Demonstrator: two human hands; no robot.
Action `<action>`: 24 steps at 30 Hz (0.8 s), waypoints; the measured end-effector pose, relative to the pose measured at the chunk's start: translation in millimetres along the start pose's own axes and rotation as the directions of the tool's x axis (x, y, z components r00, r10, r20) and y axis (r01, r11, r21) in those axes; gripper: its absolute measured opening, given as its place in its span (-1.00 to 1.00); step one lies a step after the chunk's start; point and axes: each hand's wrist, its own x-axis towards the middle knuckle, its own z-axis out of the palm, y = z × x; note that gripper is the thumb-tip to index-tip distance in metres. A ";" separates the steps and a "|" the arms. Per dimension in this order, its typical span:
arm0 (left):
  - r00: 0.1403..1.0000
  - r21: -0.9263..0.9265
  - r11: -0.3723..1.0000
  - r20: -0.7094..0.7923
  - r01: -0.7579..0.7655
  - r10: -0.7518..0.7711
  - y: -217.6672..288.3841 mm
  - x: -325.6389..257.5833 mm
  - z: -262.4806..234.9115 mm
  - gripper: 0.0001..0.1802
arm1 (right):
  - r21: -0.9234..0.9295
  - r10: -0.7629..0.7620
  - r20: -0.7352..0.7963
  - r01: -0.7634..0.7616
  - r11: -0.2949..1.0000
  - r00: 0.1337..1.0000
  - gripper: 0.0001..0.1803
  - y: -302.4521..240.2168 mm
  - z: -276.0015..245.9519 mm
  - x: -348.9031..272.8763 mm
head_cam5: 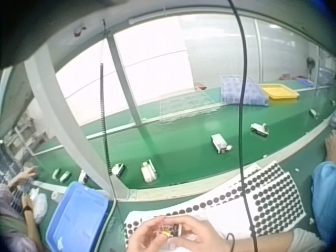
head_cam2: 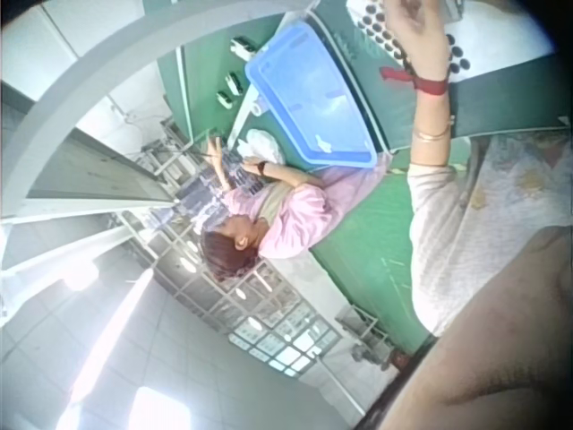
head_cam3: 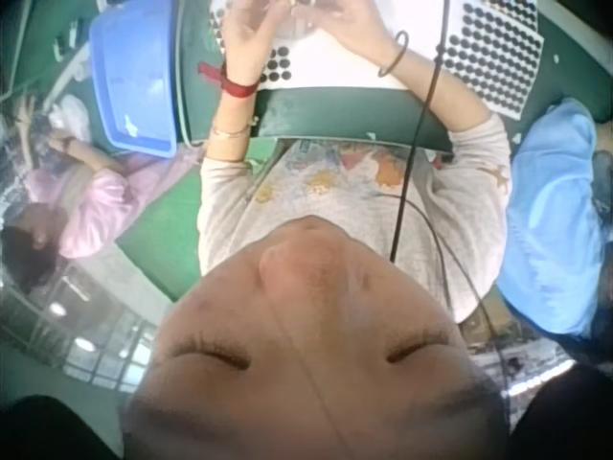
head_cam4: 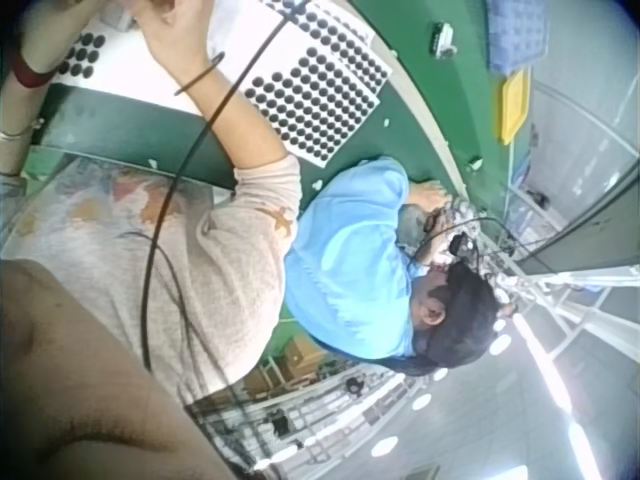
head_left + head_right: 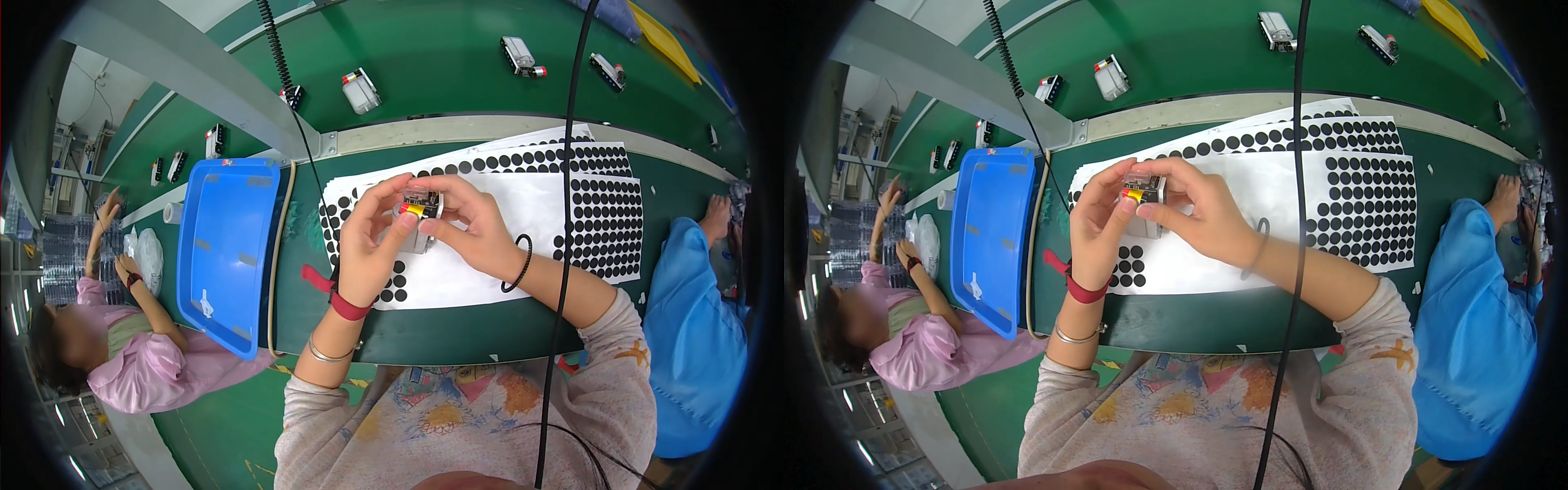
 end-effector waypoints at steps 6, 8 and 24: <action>0.989 0.046 0.988 0.043 -0.144 0.142 -5.6 -1.7 -0.6 -0.58 | -0.087 -0.142 0.007 0.142 0.986 0.990 -0.63 -1.8 0.2 -1.9; 0.984 0.054 0.983 0.040 -0.176 0.174 -5.2 -2.9 0.4 -0.59 | -0.137 -0.183 0.017 0.183 0.973 0.983 -0.66 -1.1 -0.3 -2.2; 0.935 0.261 0.918 -0.112 -0.299 0.336 -7.8 -5.1 1.8 -0.66 | -0.346 -0.293 -0.040 0.262 0.901 0.955 -0.48 3.0 -2.0 -5.0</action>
